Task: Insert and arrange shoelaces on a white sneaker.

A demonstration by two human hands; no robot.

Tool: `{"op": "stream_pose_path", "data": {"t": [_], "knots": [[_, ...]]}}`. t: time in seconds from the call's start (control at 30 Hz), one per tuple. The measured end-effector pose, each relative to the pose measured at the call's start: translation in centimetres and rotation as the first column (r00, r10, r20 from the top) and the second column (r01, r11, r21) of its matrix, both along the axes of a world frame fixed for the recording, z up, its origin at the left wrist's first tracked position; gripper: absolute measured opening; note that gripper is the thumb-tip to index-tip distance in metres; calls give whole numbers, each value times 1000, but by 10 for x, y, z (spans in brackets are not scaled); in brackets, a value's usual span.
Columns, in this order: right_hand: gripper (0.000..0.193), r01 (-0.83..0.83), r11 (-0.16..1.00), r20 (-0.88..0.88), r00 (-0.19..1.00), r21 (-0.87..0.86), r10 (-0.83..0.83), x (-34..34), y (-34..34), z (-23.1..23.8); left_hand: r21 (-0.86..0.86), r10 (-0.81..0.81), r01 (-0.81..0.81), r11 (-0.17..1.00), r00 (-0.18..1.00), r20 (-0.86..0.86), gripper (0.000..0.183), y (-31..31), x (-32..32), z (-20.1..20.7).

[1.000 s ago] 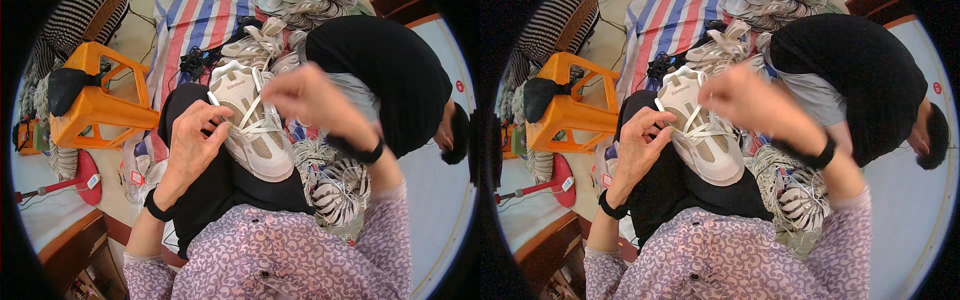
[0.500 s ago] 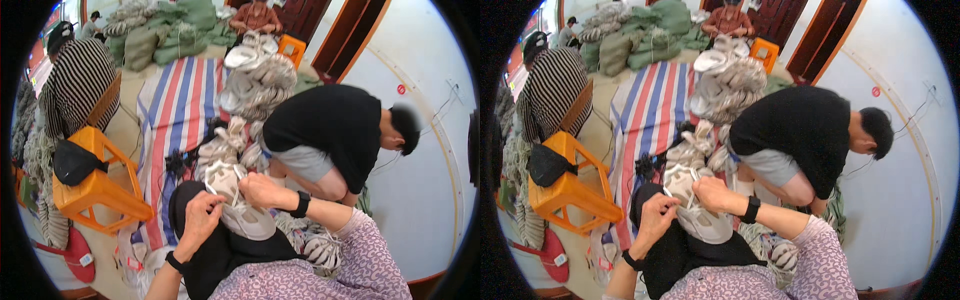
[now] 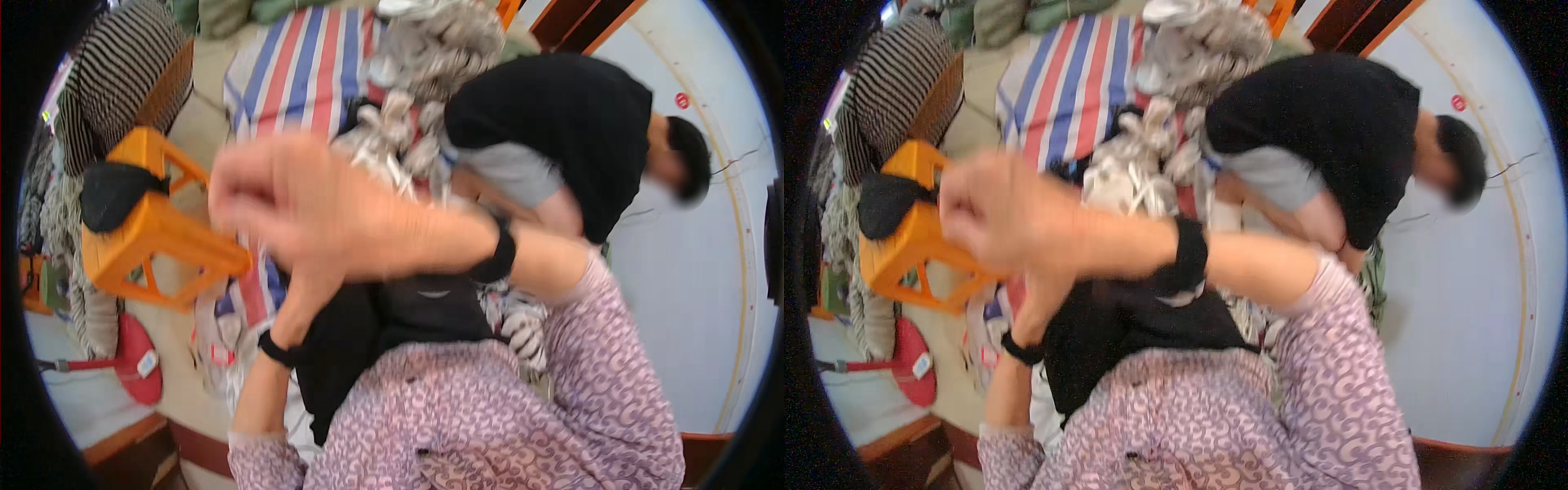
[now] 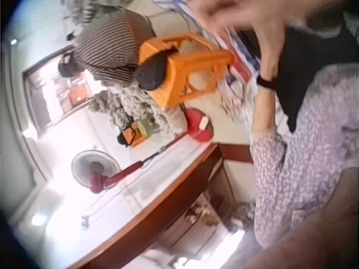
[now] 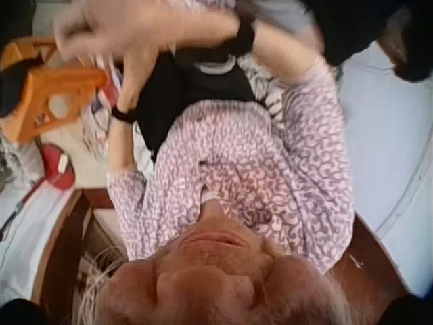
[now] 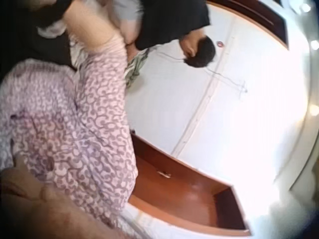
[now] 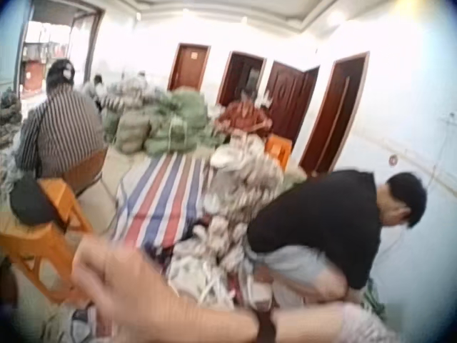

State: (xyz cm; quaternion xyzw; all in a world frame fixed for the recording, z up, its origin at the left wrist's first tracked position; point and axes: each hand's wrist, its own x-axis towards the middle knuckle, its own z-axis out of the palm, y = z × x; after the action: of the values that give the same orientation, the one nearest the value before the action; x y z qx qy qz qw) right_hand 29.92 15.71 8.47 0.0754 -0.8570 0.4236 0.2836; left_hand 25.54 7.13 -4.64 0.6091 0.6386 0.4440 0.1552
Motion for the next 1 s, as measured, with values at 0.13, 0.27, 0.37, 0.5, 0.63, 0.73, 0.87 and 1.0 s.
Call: {"op": "stream_pose_path", "data": {"t": [0.13,0.27,0.37,0.5,0.63,0.73,0.87,1.0], "knots": [[14,265,963,370,900,-48,-229,40,84,-19,-136,77,30,990,696,714,24,8,-6,1],[10,299,954,626,746,-10,-227,134,108,-87,-171,101,103,980,482,870,28,3,-8,-9],[9,340,939,606,758,-54,-240,154,83,-107,-97,44,186,978,269,962,32,-1,-12,-1],[12,351,933,510,819,-83,-263,154,76,-112,-81,52,217,973,134,990,36,5,-6,4],[9,344,939,475,830,-22,-293,157,82,-113,-120,88,216,969,152,984,35,19,3,2],[8,329,937,516,826,-118,-225,153,90,-111,-148,105,241,959,181,978,33,27,8,9],[11,241,832,432,902,-500,-2,143,98,-124,-180,134,223,958,205,970,32,34,10,8],[12,203,915,603,796,-350,54,140,103,-114,-189,156,191,963,177,972,34,35,13,8]]}}
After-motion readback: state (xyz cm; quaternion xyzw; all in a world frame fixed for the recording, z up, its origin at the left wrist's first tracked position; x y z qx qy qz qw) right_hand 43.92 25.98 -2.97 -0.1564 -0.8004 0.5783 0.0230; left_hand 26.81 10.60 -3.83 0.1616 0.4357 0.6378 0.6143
